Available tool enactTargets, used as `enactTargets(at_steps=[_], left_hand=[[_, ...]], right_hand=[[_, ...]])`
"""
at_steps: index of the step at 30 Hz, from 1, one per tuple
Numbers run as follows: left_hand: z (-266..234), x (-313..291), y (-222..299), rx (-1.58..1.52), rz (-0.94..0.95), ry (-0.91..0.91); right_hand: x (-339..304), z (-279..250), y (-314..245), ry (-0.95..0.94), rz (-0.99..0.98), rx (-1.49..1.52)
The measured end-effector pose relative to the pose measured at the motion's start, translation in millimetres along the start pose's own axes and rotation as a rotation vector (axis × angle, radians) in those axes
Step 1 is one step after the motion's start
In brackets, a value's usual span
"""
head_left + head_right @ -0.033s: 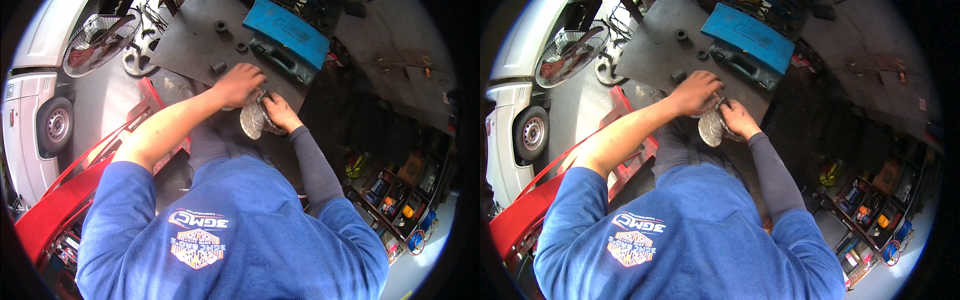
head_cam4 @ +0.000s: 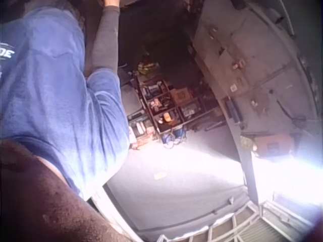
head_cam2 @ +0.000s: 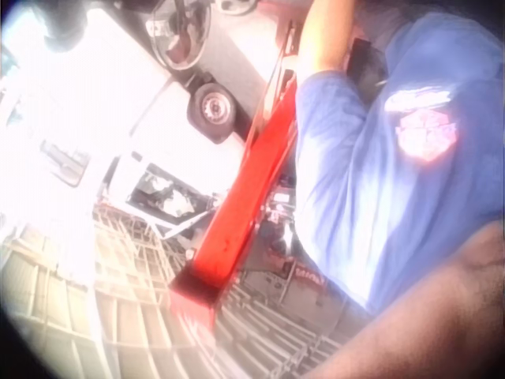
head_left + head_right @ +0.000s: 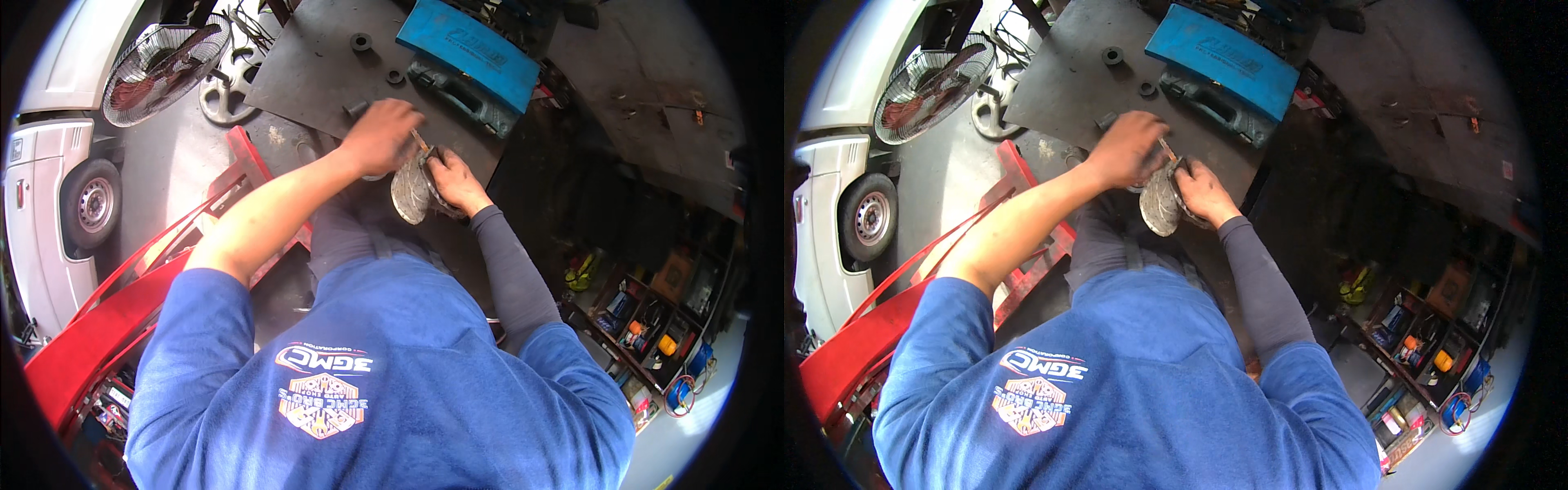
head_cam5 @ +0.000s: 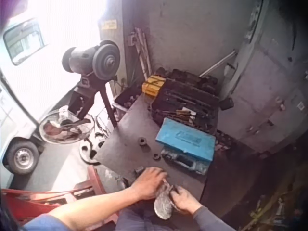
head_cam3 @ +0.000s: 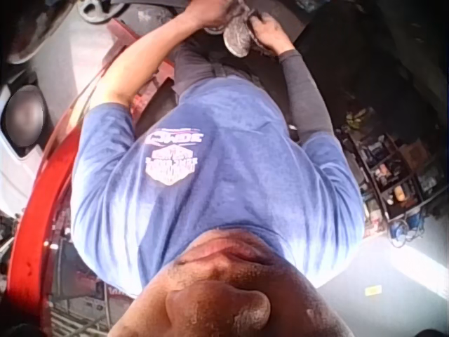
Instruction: The person grinds small cylindrical metal parts on a bench grinder and a metal plate, then wipes them with a cloth. The person repeats this process for several parts, occasionally pausing to inspect them.
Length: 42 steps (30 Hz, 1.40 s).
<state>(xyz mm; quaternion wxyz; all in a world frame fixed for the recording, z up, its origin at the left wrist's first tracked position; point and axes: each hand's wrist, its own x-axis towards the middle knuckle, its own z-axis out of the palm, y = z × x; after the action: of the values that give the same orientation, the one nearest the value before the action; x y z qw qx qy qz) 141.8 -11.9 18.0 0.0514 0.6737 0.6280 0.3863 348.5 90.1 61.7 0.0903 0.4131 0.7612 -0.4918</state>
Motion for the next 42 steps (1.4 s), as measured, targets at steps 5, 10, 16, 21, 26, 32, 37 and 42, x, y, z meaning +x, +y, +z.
enactTargets(at_steps=[5, 10, 16, 21, 26, 32, 37, 42], left_hand=[[-6, -34, -46, 0.276, -0.699, 0.276], [17, -54, -64, 0.301, -0.733, 0.193], [33, -54, -66, 0.389, -0.740, 0.191], [31, -55, -71, 0.376, -0.664, 0.190], [32, -54, -77, 0.379, -0.639, 0.184], [16, -54, -69, 0.253, -0.634, 0.150], [-11, -52, -58, 0.187, -0.645, 0.048], [-21, -39, -58, 0.199, -0.699, -0.019]], right_hand=[[29, 23, -7, 0.108, -0.081, 0.003], [50, 47, -32, 0.181, -0.193, -0.176], [65, 61, -52, 0.163, -0.180, -0.329], [72, 71, -52, 0.225, -0.298, -0.419], [81, 83, -41, 0.305, -0.397, -0.449], [92, 91, -35, 0.307, -0.390, -0.550], [95, 93, -40, 0.277, -0.413, -0.605], [99, 94, -39, 0.298, -0.439, -0.620]])
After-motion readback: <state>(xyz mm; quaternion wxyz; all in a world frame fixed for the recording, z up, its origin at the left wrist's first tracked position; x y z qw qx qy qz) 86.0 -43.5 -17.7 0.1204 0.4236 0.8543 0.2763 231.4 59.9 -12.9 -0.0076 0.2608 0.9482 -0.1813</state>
